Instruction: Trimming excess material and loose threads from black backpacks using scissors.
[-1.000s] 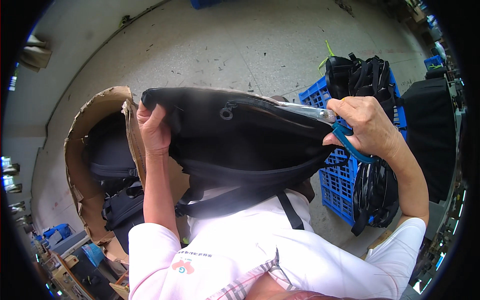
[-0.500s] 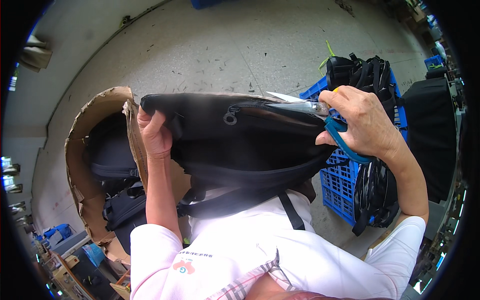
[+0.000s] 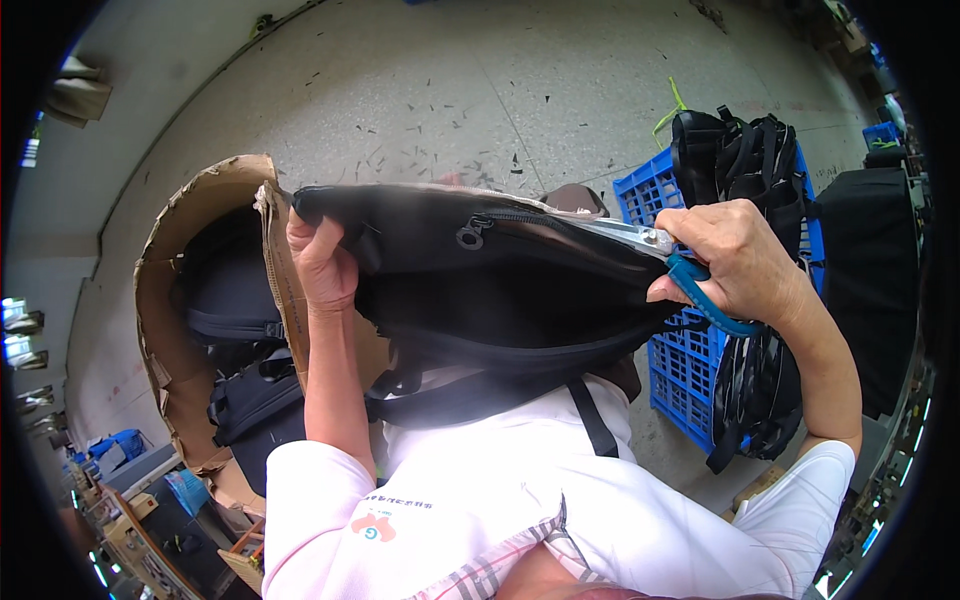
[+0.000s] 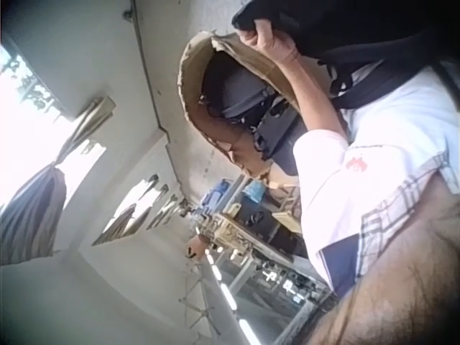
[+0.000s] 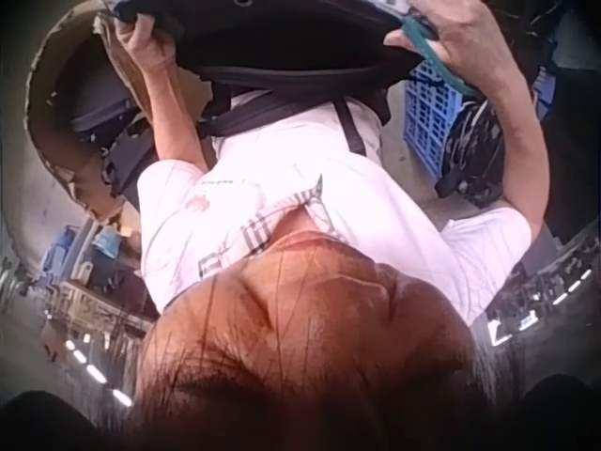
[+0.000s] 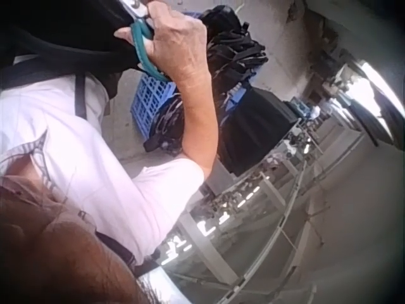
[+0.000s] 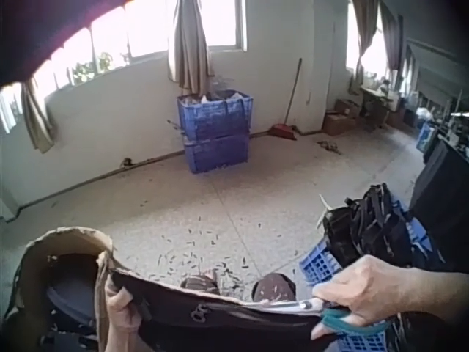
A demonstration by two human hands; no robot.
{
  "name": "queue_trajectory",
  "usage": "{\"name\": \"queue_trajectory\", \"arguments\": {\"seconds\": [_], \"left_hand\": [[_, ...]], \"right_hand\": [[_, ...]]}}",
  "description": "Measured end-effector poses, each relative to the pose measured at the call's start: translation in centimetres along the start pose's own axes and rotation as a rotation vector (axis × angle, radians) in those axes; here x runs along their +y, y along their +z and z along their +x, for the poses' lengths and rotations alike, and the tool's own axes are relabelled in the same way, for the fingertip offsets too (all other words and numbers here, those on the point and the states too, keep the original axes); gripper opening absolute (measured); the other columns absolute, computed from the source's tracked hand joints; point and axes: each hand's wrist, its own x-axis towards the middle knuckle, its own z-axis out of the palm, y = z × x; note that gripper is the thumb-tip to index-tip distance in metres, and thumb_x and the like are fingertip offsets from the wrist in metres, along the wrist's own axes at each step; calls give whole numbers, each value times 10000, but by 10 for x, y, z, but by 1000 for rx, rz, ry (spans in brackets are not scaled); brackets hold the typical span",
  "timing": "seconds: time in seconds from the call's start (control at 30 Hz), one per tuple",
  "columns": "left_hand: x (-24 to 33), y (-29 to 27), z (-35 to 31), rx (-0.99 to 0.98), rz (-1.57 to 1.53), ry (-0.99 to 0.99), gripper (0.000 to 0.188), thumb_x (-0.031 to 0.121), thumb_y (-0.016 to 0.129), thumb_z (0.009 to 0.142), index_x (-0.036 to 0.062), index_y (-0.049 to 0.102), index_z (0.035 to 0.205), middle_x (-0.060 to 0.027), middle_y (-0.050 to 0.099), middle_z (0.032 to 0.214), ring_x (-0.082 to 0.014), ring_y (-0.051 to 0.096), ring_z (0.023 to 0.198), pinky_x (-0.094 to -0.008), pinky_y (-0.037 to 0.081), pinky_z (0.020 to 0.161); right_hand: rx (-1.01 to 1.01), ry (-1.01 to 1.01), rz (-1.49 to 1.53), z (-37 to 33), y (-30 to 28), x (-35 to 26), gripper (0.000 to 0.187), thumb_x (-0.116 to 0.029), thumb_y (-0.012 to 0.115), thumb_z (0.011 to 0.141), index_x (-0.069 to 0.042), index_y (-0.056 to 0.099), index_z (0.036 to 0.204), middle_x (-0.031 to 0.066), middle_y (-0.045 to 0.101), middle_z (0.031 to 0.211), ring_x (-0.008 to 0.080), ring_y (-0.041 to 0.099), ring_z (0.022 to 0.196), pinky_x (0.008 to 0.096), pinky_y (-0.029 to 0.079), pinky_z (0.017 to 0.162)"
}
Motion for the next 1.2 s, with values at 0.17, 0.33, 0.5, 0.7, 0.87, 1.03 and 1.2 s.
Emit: {"name": "queue_trajectory", "arguments": {"seconds": [0.17,0.33,0.5,0.7,0.87,1.03,1.2], "left_hand": [[1,-10,-1,-133,-7,5,243,67,647,768,71,604,1007,-53,635,966,-160,598,884,-305,457,841],[1,-14,-2,-99,-3,4,246,75,656,760,60,602,999,-75,628,977,-171,594,901,-312,462,837],[0,-20,-4,-92,-26,19,251,83,666,753,53,603,994,-74,609,983,-179,586,889,-322,463,834],[1,-20,-7,-51,5,23,249,84,675,741,67,605,979,-74,593,950,-194,560,887,-333,449,846],[3,-16,-11,-66,68,61,254,95,684,732,79,608,974,-74,589,943,-199,551,892,-348,447,843],[4,-4,-14,-2,9,116,229,42,697,694,41,610,905,-73,599,866,-203,575,823,-347,452,795],[4,-4,-16,1,33,114,226,60,704,693,33,605,894,-89,598,871,-222,576,826,-360,451,797]], "right_hand": [[-22,-8,37,0,-1,-1,513,-540,613,722,-35,566,798,50,492,521,182,538,481,277,429,464],[-47,57,57,3,-4,-4,588,-586,633,672,-27,576,846,70,512,579,195,550,541,292,437,512],[-2,63,33,3,-6,-4,655,-626,637,639,-23,581,888,80,517,620,204,545,561,295,436,527],[-40,63,114,0,-11,-4,656,-627,640,635,-21,580,876,73,512,623,202,536,564,288,428,527],[-65,41,201,13,-4,-9,640,-621,642,635,-21,577,847,83,506,597,200,536,560,293,423,526],[-68,33,205,14,0,-12,598,-599,632,665,-25,574,824,75,498,558,199,540,533,293,424,514],[-24,-9,216,13,6,-12,528,-555,636,687,-42,564,788,64,486,529,194,536,495,273,431,489]]}}
